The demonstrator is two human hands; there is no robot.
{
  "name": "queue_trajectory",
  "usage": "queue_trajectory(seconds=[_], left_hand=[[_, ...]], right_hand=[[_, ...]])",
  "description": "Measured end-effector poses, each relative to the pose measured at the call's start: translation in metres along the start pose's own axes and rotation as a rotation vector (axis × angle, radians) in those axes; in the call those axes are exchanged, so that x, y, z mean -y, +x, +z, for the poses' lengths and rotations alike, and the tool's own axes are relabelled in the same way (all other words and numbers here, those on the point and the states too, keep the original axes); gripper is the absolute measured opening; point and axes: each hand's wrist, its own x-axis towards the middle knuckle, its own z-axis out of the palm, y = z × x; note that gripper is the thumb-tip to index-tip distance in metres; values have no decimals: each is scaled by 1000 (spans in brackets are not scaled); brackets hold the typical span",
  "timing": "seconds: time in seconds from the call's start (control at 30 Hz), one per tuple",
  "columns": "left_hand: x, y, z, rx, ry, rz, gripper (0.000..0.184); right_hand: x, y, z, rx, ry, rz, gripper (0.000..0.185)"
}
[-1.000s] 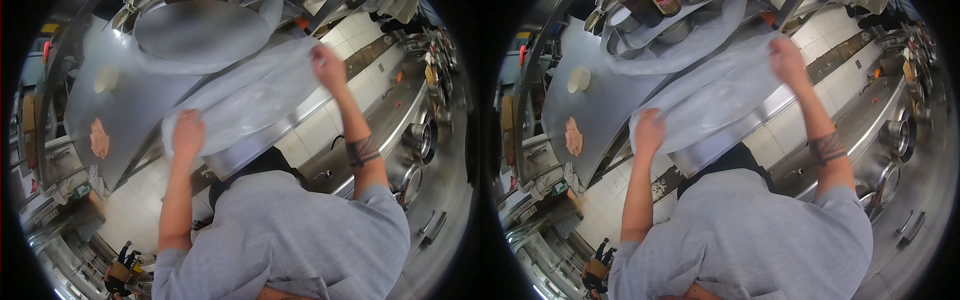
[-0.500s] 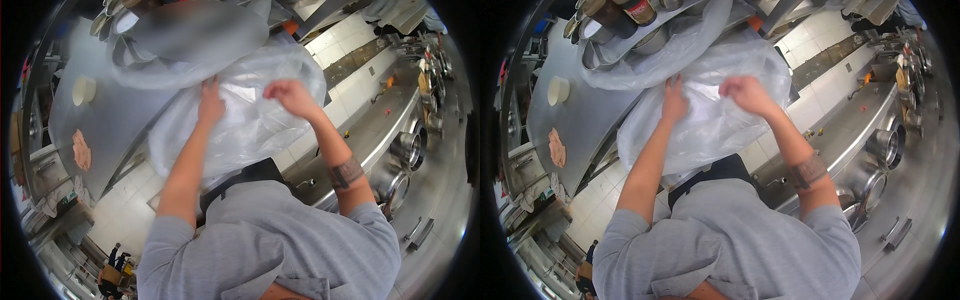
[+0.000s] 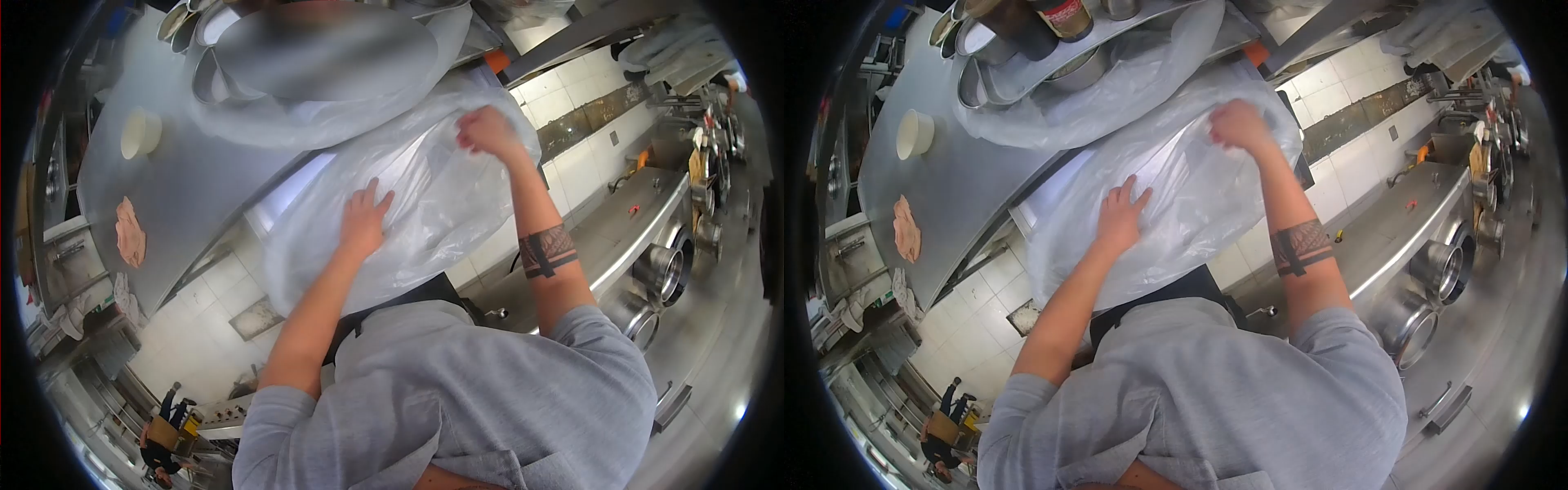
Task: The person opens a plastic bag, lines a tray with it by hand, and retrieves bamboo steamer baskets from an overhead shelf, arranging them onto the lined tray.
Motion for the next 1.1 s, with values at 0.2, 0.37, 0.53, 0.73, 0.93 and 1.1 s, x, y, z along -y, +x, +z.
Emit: queue_trajectory(seconds=[0.2, 0.37, 0.53, 0.73, 0.93, 1.1], left_hand=[[16, -1, -1, 24, 9, 111, 81], [10, -8, -11, 45, 35, 79, 81], [12, 27, -2, 6, 45, 113, 82], [5, 39, -9, 23, 68, 58, 85], [29, 53, -13, -21, -59, -37, 72], [18, 25, -62, -324, -496, -7, 47]], right_hand=[[-32, 65, -43, -62, -296, -221, 42], [-25, 111, -51, 659, -799, -169, 63], [8, 49, -37, -551, -637, 20, 38], [32, 34, -9, 57, -307, -83, 41], [-26, 79, 27, -182, -431, 49, 82], [-14, 89, 19, -96, -494, 92, 109]])
